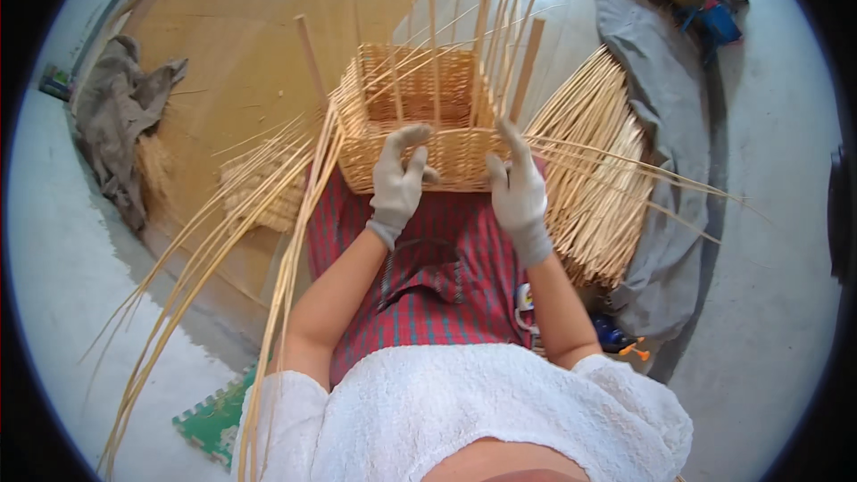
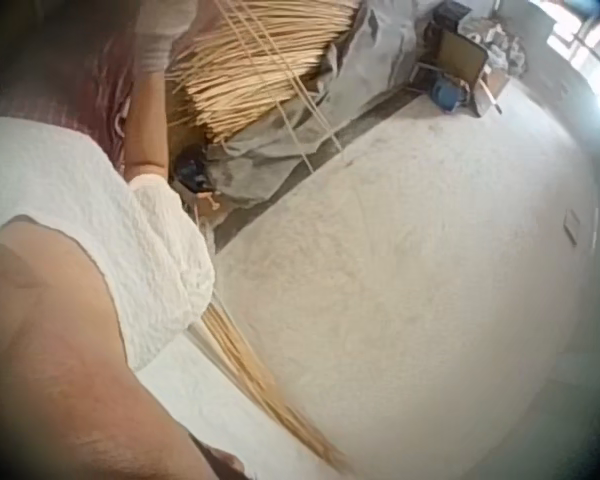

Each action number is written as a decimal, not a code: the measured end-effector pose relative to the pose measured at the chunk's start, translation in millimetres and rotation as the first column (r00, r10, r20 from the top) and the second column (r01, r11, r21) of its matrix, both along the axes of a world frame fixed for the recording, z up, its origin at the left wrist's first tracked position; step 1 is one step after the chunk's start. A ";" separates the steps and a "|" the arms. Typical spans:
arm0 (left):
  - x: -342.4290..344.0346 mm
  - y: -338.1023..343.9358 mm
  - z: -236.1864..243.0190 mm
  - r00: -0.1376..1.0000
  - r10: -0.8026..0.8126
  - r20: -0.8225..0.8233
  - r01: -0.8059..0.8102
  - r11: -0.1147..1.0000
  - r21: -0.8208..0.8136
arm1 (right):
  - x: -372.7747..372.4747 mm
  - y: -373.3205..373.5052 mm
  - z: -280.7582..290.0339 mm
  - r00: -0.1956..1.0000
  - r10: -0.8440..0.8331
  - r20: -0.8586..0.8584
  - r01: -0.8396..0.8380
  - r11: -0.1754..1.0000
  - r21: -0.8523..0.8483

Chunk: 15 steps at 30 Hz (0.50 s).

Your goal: The person sits on the floor and weaves a basket using thin wooden strips. They interlace the strips through the vertical stakes of the basket frame, occasionally using a metal ruler to measure the height of the stakes.

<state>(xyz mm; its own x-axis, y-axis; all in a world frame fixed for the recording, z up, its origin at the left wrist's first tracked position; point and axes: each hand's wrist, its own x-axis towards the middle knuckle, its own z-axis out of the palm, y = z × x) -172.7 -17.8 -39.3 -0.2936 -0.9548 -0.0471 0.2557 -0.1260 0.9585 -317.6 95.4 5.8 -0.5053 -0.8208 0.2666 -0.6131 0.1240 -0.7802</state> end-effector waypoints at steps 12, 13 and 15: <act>147.8 6.9 -21.2 0.907 0.409 0.099 -0.417 0.906 0.073 | 151.7 -22.6 5.2 0.729 0.681 -0.071 -0.681 0.712 -0.170; 134.4 13.0 -8.3 0.871 0.490 0.040 -0.486 0.848 0.210 | 158.2 -22.7 8.7 0.682 0.723 -0.108 -0.726 0.651 -0.222; 137.9 3.8 8.3 0.841 0.479 0.251 -0.499 0.867 0.016 | 166.1 -18.6 16.9 0.538 0.842 -0.040 -0.837 0.529 -0.140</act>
